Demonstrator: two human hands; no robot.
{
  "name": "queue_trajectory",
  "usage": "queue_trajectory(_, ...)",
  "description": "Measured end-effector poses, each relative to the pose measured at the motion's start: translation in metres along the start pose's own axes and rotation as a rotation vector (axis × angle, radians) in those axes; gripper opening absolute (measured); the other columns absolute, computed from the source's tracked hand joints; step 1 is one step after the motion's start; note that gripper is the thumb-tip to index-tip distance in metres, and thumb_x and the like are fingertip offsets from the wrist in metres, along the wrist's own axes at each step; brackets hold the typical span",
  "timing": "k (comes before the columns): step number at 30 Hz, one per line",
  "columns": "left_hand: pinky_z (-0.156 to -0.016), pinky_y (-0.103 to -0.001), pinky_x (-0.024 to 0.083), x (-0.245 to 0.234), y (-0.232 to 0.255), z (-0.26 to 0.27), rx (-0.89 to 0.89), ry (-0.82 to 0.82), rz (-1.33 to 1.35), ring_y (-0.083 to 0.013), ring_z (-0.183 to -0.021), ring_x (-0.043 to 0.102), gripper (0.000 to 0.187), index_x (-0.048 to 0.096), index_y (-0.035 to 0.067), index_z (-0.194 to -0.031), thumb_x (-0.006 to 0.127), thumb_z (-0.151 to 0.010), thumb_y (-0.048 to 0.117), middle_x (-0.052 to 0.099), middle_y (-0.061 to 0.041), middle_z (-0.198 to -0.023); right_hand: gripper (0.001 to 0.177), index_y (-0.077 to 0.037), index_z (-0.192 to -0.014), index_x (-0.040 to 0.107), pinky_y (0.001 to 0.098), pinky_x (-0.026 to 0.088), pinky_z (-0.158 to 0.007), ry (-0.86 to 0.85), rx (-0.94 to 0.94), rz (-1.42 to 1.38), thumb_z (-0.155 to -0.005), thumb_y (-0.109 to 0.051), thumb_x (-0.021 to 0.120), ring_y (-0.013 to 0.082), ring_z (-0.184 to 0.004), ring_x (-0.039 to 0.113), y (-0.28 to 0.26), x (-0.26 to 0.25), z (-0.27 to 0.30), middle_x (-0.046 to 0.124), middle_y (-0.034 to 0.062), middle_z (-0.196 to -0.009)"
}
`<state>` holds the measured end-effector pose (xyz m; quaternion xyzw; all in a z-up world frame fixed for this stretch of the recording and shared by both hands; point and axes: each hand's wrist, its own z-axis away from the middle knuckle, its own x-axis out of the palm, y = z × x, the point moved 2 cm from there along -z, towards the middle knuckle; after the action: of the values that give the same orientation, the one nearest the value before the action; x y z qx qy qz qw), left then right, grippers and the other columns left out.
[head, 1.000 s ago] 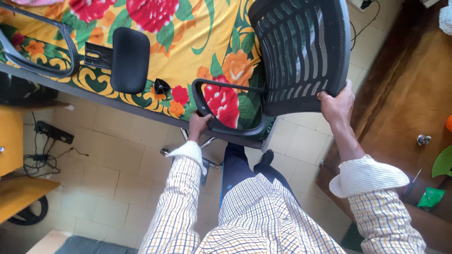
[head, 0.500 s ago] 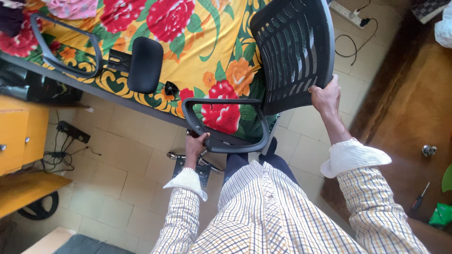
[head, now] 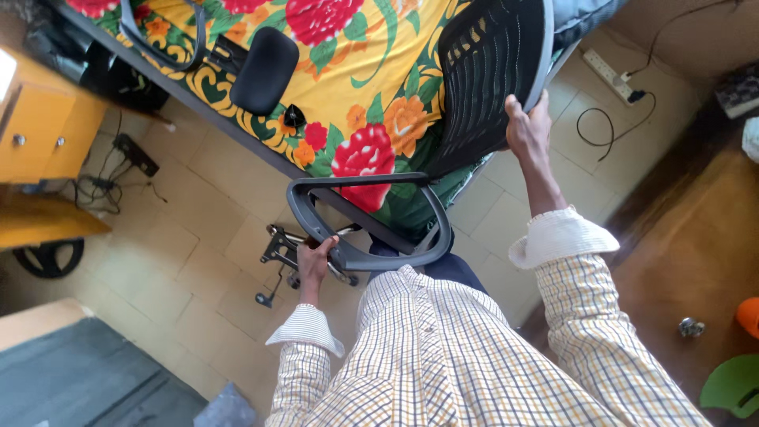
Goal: The person assembles an office chair by attaching caster wheels to the base, then connecting the base to the gas-lift mechanism and seat. They handle the chair base, wheels, gas lift, and seat components, using a screwdriver to secure parts.
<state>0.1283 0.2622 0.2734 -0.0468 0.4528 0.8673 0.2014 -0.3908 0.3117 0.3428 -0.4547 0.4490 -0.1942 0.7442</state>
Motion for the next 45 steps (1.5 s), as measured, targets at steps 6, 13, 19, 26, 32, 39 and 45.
queue_trajectory(6, -0.065, -0.024, 0.047, 0.027, -0.050, 0.052, 0.104, 0.075, 0.214, -0.0070, -0.073, 0.060, 0.025, 0.075, -0.003, -0.093, 0.080, -0.084, 0.020, 0.070, 0.000, -0.082, 0.048, -0.001, -0.131, 0.050, 0.0340, 0.058, -0.086, -0.126, 0.052, -0.232, -0.090, -0.019, 0.068, 0.0205, -0.097, 0.068, 0.024, -0.020, -0.024, 0.067, 0.0081, -0.109)
queue_trajectory(13, -0.058, -0.027, 0.044, 0.038, -0.077, 0.097, -0.071, 0.169, 0.371, -0.0110, -0.066, 0.057, 0.026, 0.074, -0.003, -0.089, 0.080, -0.084, 0.022, 0.066, 0.000, -0.078, 0.025, 0.003, -0.108, 0.061, 0.0316, 0.048, -0.080, 0.023, 0.050, -0.469, -0.085, -0.002, 0.071, 0.0171, -0.085, 0.054, 0.046, -0.090, 0.003, 0.058, 0.0052, -0.098)
queue_trajectory(19, -0.064, -0.025, 0.051, 0.024, -0.083, 0.107, -0.003, 0.207, 0.360, -0.0098, -0.071, 0.064, 0.029, 0.077, -0.002, -0.090, 0.081, -0.081, 0.025, 0.072, -0.001, -0.081, 0.025, 0.000, -0.104, 0.061, 0.0340, 0.052, -0.082, 0.208, 0.051, -0.509, -0.083, -0.006, 0.073, 0.0177, -0.088, 0.057, 0.058, -0.175, 0.083, 0.058, 0.0043, -0.099)
queue_trajectory(26, -0.063, -0.028, 0.057, 0.006, -0.089, 0.112, -0.010, 0.127, 0.497, -0.0113, -0.072, 0.065, 0.031, 0.076, -0.002, -0.095, 0.082, -0.082, 0.026, 0.071, -0.003, -0.087, 0.053, 0.010, -0.136, 0.058, 0.0469, 0.065, -0.106, 0.222, -0.114, -0.768, -0.085, -0.004, 0.065, 0.0356, -0.116, 0.072, 0.050, -0.239, 0.223, 0.064, 0.0208, -0.128)
queue_trajectory(32, -0.061, -0.032, 0.063, -0.009, -0.079, 0.127, -0.092, -0.003, 0.567, -0.0158, -0.070, 0.072, 0.035, 0.071, 0.001, -0.104, 0.079, -0.082, 0.027, 0.072, -0.006, -0.088, 0.057, 0.009, -0.148, 0.054, 0.0407, 0.054, -0.121, 0.221, -0.054, -1.018, -0.096, -0.011, 0.063, 0.0295, -0.131, 0.066, 0.041, -0.247, 0.341, 0.062, 0.0186, -0.141)
queue_trajectory(39, -0.065, -0.035, 0.066, -0.013, -0.057, 0.141, -0.033, -0.135, 0.651, -0.0182, -0.074, 0.075, 0.040, 0.067, -0.001, -0.111, 0.079, -0.083, 0.024, 0.071, -0.007, -0.094, 0.053, 0.004, -0.142, 0.055, 0.0424, 0.057, -0.118, 0.342, -0.026, -1.098, -0.091, -0.013, 0.061, 0.0273, -0.127, 0.068, 0.023, -0.226, 0.444, 0.064, 0.0151, -0.134)
queue_trajectory(45, -0.074, -0.036, 0.067, -0.002, -0.061, 0.150, -0.010, -0.178, 0.687, -0.0210, -0.084, 0.075, 0.038, 0.067, -0.002, -0.109, 0.080, -0.085, 0.024, 0.074, -0.013, -0.099, 0.057, 0.004, -0.149, 0.050, 0.0392, 0.058, -0.110, 0.306, -0.005, -1.157, -0.095, -0.012, 0.061, 0.0266, -0.122, 0.068, 0.023, -0.207, 0.466, 0.064, 0.0154, -0.134)
